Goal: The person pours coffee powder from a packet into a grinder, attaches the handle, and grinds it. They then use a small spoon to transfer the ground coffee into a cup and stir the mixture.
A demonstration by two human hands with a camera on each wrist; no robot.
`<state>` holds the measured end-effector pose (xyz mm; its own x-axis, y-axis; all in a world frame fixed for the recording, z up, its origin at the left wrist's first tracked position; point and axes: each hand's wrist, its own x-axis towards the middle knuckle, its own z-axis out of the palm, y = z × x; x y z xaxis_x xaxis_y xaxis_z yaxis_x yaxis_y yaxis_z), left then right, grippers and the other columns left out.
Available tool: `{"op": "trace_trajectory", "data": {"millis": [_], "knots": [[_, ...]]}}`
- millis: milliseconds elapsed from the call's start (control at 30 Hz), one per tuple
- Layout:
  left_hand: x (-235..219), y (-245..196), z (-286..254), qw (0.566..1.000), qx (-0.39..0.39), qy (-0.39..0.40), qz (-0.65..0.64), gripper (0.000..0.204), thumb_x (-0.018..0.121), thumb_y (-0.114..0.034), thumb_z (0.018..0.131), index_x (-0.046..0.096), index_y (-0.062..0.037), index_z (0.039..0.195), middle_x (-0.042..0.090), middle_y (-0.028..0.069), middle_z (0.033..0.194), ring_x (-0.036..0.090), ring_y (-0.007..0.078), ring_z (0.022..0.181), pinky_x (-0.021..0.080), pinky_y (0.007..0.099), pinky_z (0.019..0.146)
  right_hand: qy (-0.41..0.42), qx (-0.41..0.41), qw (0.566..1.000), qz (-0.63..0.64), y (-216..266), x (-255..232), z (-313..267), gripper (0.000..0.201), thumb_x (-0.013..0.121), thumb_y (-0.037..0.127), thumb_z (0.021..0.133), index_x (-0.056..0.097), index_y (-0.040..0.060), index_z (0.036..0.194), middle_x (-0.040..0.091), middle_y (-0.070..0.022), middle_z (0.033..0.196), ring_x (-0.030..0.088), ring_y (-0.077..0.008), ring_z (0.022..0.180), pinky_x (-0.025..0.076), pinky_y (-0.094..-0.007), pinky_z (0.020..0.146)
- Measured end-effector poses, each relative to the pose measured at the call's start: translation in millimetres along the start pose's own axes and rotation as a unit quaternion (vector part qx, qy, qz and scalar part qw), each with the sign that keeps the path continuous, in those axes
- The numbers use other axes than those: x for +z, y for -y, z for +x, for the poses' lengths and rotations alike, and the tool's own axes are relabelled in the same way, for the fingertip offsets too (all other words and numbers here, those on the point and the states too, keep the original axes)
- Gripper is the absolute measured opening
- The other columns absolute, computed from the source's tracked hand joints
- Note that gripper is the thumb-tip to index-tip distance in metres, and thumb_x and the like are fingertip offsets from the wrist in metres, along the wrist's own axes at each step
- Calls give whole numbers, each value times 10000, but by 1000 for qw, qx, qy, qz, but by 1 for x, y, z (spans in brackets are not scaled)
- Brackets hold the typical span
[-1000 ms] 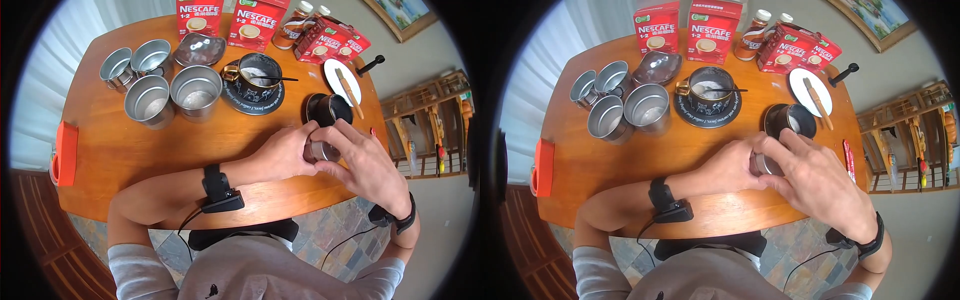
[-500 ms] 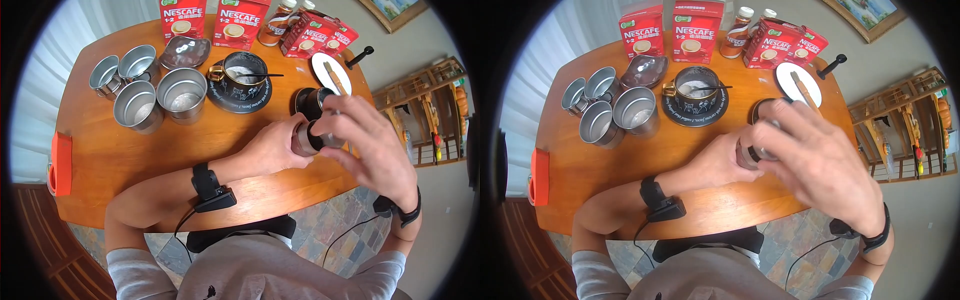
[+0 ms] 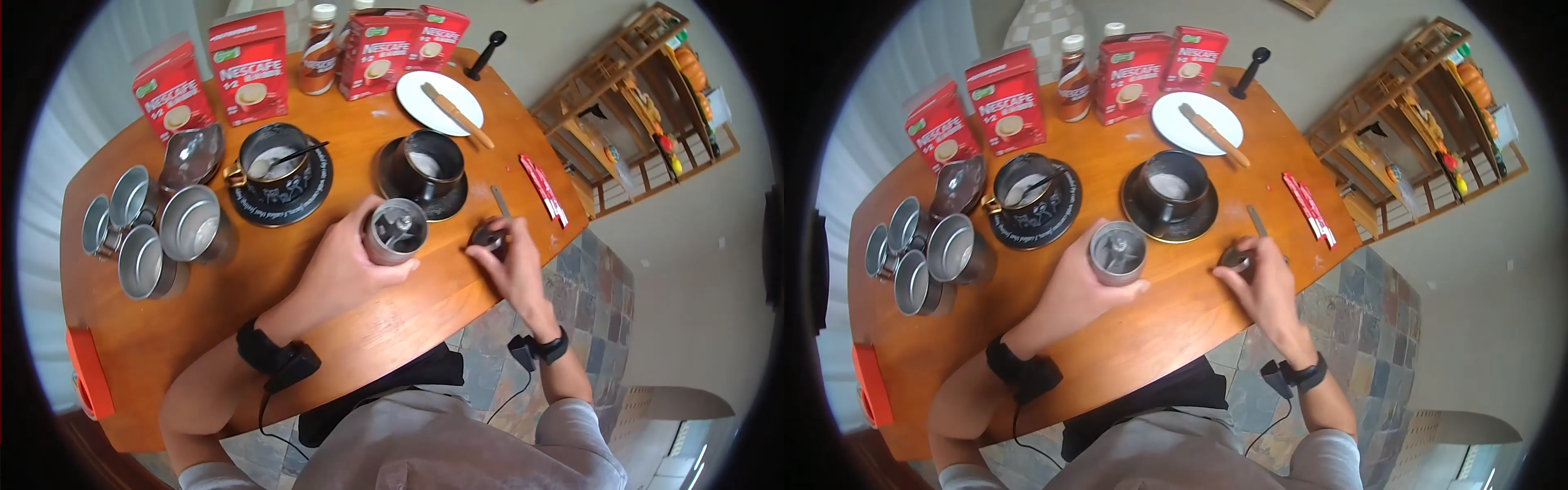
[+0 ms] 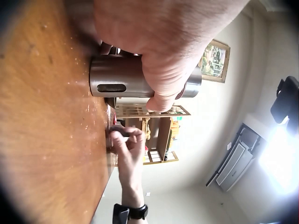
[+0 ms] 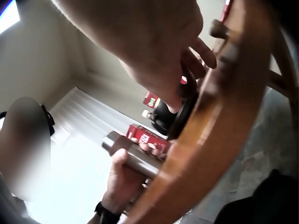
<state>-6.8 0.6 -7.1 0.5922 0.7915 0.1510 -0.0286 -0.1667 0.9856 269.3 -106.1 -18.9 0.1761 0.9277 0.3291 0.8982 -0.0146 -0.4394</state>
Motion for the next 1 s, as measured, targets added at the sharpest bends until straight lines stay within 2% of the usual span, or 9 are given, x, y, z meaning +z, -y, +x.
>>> {"op": "trace_trajectory", "data": {"millis": [33,67,367,433,500,533,767,933,1000], "knots": [[0,1,0,1000,2,-2,0,415,865,-70,777,597,-53,1094,642,25,980,602,118,901,510,302,872,-8,-70,995,-77,-4,5,-3,508,893,271,833,572,50,1159,663,-127,1092,630,-288,964,542,-400,790],[-1,-1,0,1000,-8,1,13,414,864,-54,773,595,-53,1088,653,23,985,614,101,910,515,296,871,-5,-58,997,-55,-8,8,-3,507,880,283,829,576,54,1163,647,-141,1150,589,-353,998,528,-443,824],[-1,-4,0,999,-33,7,12,377,855,-45,787,601,-59,1066,659,11,987,631,88,926,515,276,868,-30,6,997,-68,3,17,4,682,864,349,845,548,46,1368,630,-153,1164,604,-358,1050,520,-444,873],[-2,0,0,999,-28,3,21,478,890,-124,763,614,-53,1147,721,87,1028,697,137,963,548,324,882,-48,-6,996,-80,5,20,6,672,839,306,870,541,51,1415,629,-164,1165,616,-367,1062,524,-453,881],[-1,0,-1,1000,-13,-3,6,487,889,-132,767,615,-48,1161,732,96,1037,711,143,970,554,328,885,-57,12,997,-42,3,23,3,650,834,264,866,549,48,1409,638,-168,1147,632,-358,1059,528,-448,890],[-1,-1,-1,1000,-23,7,-15,436,878,-101,788,599,-66,1122,606,5,981,581,88,919,505,283,855,-71,28,996,-34,2,25,0,638,835,255,864,558,42,1398,642,-171,1137,637,-357,1057,528,-446,895],[-3,4,0,1000,-14,16,-18,502,886,-133,788,588,-50,1183,705,63,1049,675,119,992,535,318,904,-91,3,994,-52,9,20,0,592,835,181,874,570,7,1375,634,-185,1235,583,-367,1148,473,-459,996],[-2,3,0,1000,-17,11,-20,485,887,-131,787,591,-53,1164,684,54,1015,649,111,947,527,316,880,-151,-54,987,-30,4,21,-6,352,782,117,923,644,-8,1222,654,-172,1106,612,-335,1011,499,-425,869],[-2,3,-1,1000,-19,12,-18,475,889,-132,785,596,-54,1151,671,47,998,632,105,926,523,312,868,-152,-127,980,23,19,29,-6,158,803,96,894,694,18,977,630,-129,863,602,-304,772,479,-395,673]]}}
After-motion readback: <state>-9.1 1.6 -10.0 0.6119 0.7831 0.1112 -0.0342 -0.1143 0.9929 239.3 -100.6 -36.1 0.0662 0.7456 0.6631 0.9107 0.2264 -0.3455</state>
